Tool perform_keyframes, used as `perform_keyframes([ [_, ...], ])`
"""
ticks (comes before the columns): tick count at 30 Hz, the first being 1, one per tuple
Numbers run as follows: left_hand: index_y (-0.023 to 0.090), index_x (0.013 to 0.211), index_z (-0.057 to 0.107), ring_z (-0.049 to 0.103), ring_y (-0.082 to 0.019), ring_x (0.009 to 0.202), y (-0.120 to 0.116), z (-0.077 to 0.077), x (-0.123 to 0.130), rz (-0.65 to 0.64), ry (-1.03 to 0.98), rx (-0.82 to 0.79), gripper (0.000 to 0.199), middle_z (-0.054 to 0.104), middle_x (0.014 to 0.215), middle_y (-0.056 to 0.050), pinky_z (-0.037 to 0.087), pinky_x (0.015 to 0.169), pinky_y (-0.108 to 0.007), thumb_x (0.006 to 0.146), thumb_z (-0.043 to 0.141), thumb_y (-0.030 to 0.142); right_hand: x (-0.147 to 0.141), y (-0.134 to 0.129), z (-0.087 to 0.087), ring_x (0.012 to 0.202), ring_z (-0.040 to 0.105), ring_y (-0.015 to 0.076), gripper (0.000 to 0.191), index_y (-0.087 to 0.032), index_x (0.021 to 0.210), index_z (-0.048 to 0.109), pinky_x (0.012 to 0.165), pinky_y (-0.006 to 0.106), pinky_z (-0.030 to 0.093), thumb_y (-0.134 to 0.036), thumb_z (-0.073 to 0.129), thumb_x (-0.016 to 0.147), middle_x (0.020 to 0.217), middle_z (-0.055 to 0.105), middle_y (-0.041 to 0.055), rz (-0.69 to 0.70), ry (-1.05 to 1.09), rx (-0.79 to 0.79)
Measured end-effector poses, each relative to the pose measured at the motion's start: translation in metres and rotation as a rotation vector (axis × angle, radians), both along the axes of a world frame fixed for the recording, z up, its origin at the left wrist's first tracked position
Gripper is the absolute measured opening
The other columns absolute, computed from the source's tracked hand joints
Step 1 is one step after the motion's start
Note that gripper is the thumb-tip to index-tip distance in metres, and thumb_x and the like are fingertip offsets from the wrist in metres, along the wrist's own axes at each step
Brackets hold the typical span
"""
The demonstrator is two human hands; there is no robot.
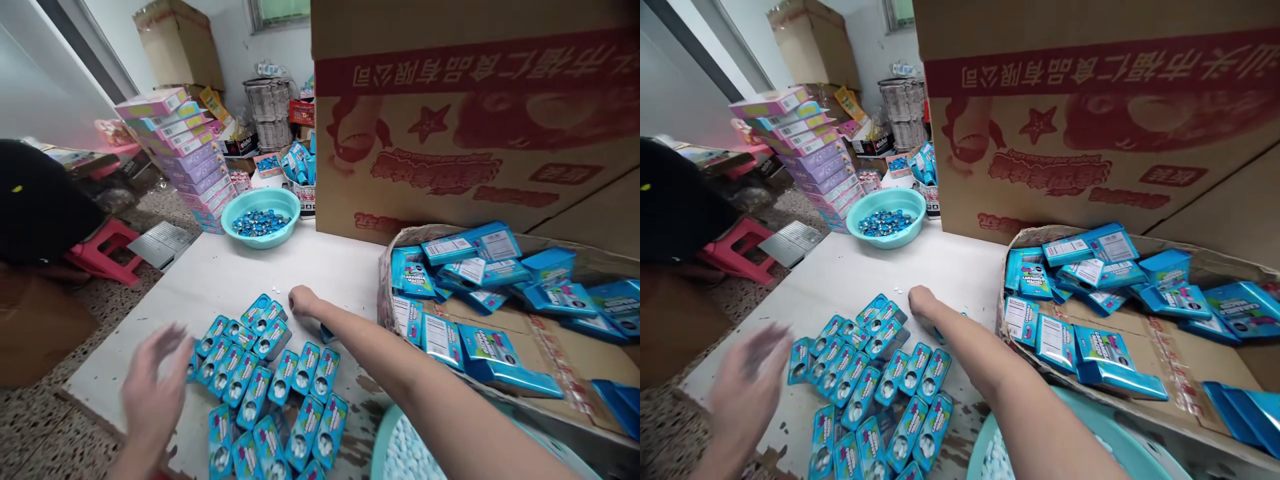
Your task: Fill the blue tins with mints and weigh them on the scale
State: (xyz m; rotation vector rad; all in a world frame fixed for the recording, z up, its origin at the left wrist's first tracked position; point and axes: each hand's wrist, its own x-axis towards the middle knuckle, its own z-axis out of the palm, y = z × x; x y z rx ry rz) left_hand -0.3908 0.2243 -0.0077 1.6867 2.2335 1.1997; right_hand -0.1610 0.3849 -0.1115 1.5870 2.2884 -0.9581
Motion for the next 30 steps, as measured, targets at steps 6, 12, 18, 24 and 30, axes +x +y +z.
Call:
perform_keyframes([
  [6,0.016,0.093,0.065,0.063,-0.019,0.083,0.198,-0.028,0.05,-0.75,0.255,-0.75,0.03,0.069,0.092,-0.006,0.048,0.075,-0.026,0.069,0.062,0.034,0.011,0.002,0.01,0.097,0.062,0.0183,0.024,-0.016,0.11,0.061,0.084,0.037,0.053,-0.033,0.058,0.092,0.111,0.062,0.0065,-0.114,0.031,0.02],
  [12,0.017,0.077,0.063,0.054,-0.015,0.056,0.24,-0.096,0.085,-0.835,0.318,-0.937,0.031,0.056,0.054,0.005,0.039,0.057,-0.022,0.047,0.07,0.015,0.057,-0.013,0.047,0.078,0.064,0.0124,0.011,-0.014,0.088,0.068,0.068,0.02,0.048,-0.018,0.069,0.078,0.085,0.069,0.0013,-0.314,0.149,0.088],
  [18,0.016,0.057,0.059,0.053,-0.014,0.057,0.239,-0.101,0.085,-0.846,0.287,-0.917,0.012,0.052,0.048,0.004,0.037,0.059,-0.022,0.05,0.057,0.006,0.082,-0.084,0.071,0.071,0.062,0.0115,0.01,-0.018,0.075,0.07,0.061,0.018,0.043,-0.011,0.069,0.069,0.076,0.068,-0.002,-0.348,0.234,0.203],
  [24,0.014,0.056,0.057,0.053,-0.014,0.058,0.23,-0.087,0.083,-0.787,0.159,-0.819,0.013,0.053,0.051,0.003,0.041,0.061,-0.023,0.051,0.057,0.003,0.077,-0.111,0.056,0.088,0.062,0.0164,0.015,-0.02,0.075,0.07,0.079,0.024,0.044,-0.008,0.062,0.077,0.089,0.068,0.0036,-0.305,0.229,0.305],
  [30,0.011,0.094,0.06,0.06,-0.012,0.068,0.178,-0.041,0.105,-0.877,-0.097,-0.675,0.023,0.063,0.075,-0.001,0.047,0.066,-0.023,0.074,0.053,0.02,0.097,-0.131,0.054,0.109,0.056,0.019,0.023,-0.022,0.104,0.066,0.095,0.029,0.044,-0.015,0.064,0.082,0.111,0.062,0.0059,-0.399,0.341,0.391],
])
